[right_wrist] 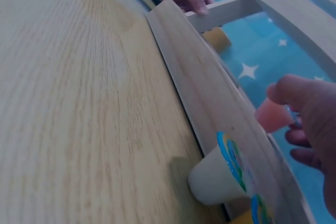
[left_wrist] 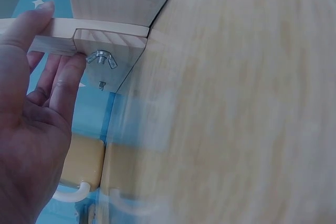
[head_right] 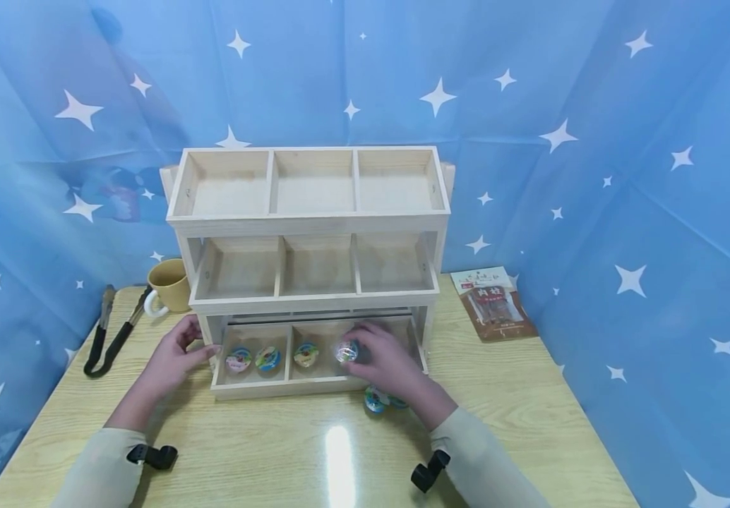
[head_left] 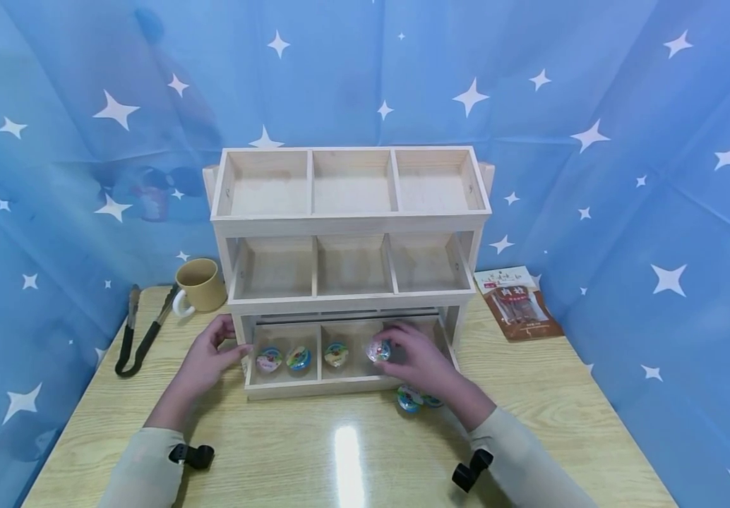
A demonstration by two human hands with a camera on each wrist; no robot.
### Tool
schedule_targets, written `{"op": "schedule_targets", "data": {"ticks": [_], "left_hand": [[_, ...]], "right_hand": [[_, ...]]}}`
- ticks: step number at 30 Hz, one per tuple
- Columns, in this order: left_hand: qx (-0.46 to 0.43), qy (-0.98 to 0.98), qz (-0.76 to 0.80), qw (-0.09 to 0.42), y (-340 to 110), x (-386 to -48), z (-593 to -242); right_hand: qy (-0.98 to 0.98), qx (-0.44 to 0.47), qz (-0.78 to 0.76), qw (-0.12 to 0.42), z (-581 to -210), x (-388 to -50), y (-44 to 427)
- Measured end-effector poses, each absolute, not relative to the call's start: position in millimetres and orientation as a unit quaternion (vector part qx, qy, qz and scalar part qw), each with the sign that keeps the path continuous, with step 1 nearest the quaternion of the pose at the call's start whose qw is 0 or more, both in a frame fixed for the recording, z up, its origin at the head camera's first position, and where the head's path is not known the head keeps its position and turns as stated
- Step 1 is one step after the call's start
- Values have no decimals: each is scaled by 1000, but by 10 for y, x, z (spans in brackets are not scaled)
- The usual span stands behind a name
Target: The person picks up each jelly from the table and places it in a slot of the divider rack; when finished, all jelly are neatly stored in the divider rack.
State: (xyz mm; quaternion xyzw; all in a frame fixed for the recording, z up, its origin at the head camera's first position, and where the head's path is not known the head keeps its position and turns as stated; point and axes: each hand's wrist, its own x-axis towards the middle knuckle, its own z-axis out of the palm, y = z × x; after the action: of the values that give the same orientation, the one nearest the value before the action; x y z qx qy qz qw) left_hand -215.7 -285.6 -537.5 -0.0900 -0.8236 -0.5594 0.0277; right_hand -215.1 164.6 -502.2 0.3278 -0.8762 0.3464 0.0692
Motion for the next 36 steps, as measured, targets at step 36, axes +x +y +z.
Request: {"op": "schedule_targets", "data": {"ticks": [36], "left_hand": [[-92, -822, -562, 26, -2845, -2142, -5364]], "right_hand": [[-902, 400, 154, 48, -5102, -2422, 1380]]}}
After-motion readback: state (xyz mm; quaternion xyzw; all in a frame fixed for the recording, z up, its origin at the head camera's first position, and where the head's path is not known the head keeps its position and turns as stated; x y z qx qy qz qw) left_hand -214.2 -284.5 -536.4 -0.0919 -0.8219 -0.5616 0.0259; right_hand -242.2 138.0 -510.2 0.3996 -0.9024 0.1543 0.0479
